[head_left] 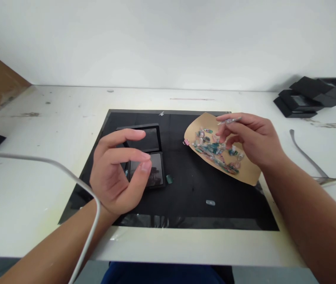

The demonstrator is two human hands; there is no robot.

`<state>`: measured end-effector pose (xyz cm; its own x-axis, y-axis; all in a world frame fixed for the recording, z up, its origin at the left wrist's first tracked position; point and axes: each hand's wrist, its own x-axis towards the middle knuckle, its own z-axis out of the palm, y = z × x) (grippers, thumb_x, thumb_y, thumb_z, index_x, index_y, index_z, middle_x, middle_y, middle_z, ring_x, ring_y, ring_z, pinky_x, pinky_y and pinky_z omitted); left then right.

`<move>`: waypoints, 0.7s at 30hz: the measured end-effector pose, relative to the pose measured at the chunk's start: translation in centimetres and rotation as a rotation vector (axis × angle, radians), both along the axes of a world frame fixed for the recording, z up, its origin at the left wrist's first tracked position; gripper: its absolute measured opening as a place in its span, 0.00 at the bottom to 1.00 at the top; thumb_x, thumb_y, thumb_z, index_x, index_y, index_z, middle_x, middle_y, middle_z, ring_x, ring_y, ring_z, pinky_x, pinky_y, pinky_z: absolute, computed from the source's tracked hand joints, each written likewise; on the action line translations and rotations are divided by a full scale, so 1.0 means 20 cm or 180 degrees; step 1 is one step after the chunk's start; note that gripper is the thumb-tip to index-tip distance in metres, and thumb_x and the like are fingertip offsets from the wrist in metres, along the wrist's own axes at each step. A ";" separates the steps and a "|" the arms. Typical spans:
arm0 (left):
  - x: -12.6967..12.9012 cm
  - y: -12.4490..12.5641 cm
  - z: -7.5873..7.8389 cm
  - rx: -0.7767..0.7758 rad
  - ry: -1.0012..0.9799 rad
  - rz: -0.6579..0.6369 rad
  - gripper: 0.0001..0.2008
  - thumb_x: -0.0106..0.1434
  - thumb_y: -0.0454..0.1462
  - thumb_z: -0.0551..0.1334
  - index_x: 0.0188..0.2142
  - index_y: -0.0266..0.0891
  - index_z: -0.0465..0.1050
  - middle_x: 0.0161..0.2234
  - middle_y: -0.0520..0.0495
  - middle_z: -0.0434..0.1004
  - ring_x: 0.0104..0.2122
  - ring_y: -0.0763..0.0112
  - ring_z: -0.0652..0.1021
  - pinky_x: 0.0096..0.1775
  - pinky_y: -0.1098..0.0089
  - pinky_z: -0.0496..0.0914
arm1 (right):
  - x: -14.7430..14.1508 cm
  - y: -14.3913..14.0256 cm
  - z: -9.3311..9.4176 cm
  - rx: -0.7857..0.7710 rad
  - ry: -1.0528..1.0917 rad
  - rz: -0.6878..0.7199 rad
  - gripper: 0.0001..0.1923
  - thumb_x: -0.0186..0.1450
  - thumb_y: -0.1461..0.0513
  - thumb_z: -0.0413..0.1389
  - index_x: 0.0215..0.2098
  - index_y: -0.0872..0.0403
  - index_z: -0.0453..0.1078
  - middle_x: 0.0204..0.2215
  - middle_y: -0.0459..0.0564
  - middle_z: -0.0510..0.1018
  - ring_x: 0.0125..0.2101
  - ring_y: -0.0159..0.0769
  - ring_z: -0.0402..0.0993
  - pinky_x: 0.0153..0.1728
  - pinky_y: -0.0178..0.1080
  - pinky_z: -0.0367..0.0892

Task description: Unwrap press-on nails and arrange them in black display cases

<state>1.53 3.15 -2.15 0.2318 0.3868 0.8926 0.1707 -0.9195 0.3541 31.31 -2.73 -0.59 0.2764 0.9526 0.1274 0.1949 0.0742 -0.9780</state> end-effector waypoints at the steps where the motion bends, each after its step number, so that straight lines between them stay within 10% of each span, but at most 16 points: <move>1: 0.00 0.00 0.00 -0.0025 0.0029 -0.0018 0.09 0.61 0.29 0.63 0.39 0.43 0.72 0.47 0.48 0.78 0.47 0.64 0.79 0.46 0.56 0.76 | 0.00 0.00 0.00 -0.0021 0.0050 0.0036 0.06 0.66 0.61 0.60 0.38 0.50 0.80 0.27 0.48 0.79 0.24 0.33 0.75 0.18 0.34 0.68; 21: 0.00 -0.06 0.04 -0.0322 0.0057 0.0038 0.08 0.60 0.35 0.65 0.40 0.47 0.72 0.52 0.47 0.72 0.46 0.60 0.78 0.46 0.54 0.77 | 0.01 0.02 -0.02 -0.0346 0.0092 0.0321 0.08 0.62 0.66 0.56 0.26 0.51 0.68 0.22 0.44 0.72 0.15 0.26 0.59 0.16 0.36 0.50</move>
